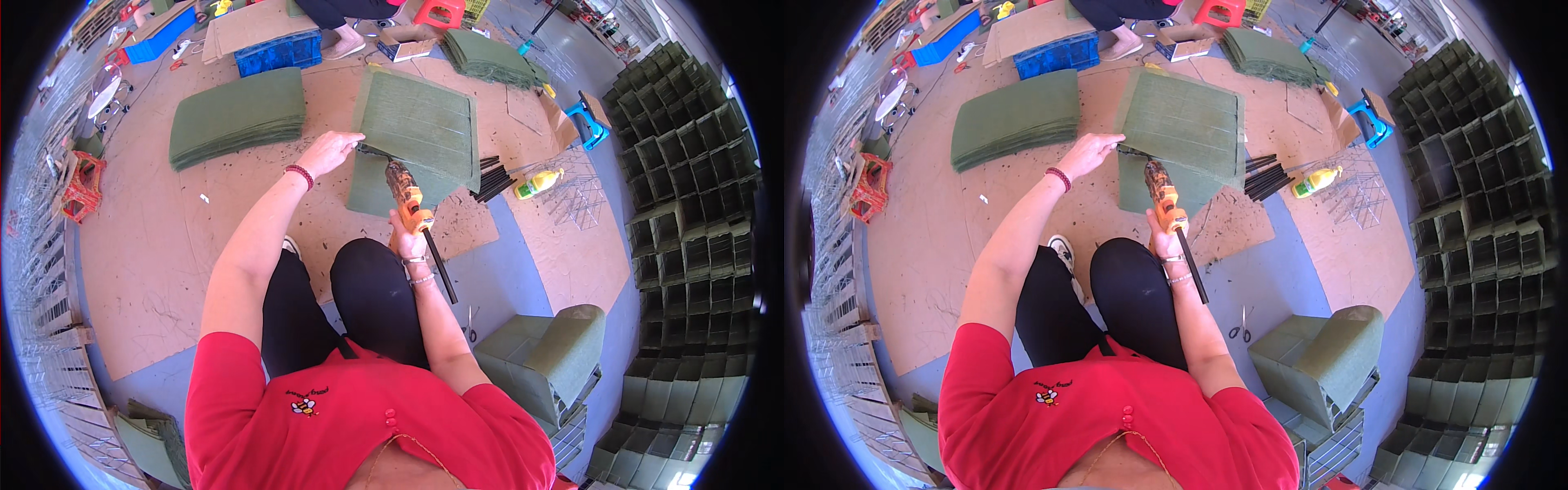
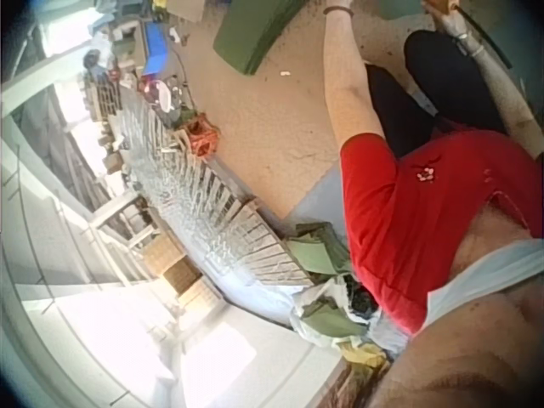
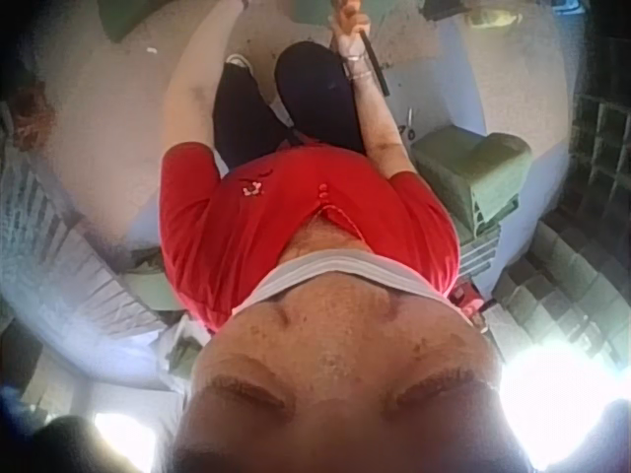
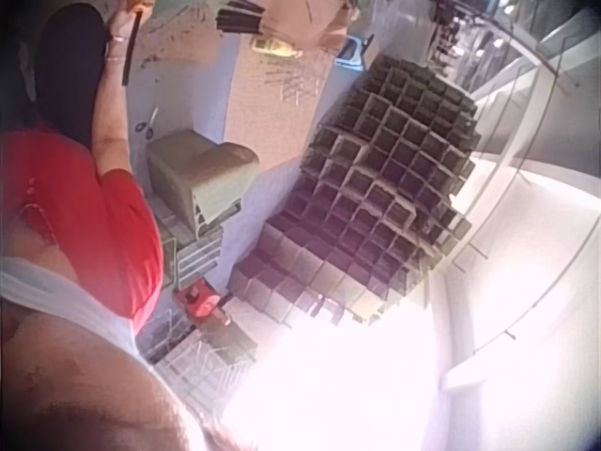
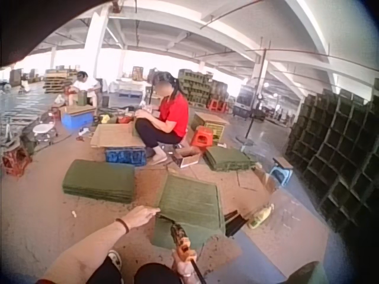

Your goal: Applying hot glue to green foam/plastic sheets to assemble into cubical storage units.

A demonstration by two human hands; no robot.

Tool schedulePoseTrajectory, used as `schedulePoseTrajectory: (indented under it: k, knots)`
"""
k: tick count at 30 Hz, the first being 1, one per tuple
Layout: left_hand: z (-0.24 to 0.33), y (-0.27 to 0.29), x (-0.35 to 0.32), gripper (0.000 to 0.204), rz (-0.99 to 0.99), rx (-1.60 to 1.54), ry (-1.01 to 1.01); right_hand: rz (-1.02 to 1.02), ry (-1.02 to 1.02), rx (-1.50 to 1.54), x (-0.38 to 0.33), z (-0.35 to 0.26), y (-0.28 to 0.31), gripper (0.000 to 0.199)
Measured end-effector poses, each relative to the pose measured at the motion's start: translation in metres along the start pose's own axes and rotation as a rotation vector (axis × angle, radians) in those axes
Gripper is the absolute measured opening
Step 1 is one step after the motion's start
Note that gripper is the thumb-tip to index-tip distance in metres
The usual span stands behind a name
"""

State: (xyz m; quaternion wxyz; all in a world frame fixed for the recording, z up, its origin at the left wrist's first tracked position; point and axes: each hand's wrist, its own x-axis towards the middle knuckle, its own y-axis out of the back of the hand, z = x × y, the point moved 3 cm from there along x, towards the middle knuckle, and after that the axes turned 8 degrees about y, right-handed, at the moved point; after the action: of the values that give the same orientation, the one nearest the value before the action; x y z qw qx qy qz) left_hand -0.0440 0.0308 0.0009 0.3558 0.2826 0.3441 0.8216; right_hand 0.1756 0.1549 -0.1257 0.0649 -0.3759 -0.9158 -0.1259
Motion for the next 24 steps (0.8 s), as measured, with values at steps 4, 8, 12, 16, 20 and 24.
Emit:
schedulePoseTrajectory:
  k: [4, 8, 12, 16, 20, 24]
  knots:
    - [0.004, -0.002, 0.003, 0.027, 0.035, -0.016, -0.061, 0.068, 0.025, 0.029, -0.001, 0.004, 0.008, 0.034]
    - [0.002, -0.001, 0.001, 0.027, 0.025, -0.02, -0.026, 0.036, -0.072, 0.114, -0.004, -0.028, 0.01, 0.027]
    - [0.002, -0.002, 0.001, 0.027, 0.05, -0.021, -0.061, -0.032, -0.103, 0.074, -0.008, -0.031, 0.013, 0.02]
    - [0.003, -0.003, 0.002, 0.027, 0.032, -0.032, -0.03, -0.011, -0.133, 0.108, -0.011, -0.033, 0.016, 0.02]
    - [0.003, -0.003, 0.002, 0.027, 0.035, -0.044, -0.03, -0.007, -0.161, 0.053, -0.011, -0.031, 0.018, 0.02]
    - [0.003, -0.002, 0.002, 0.027, 0.034, -0.034, -0.03, 0.009, -0.189, 0.092, -0.013, -0.038, 0.019, 0.02]
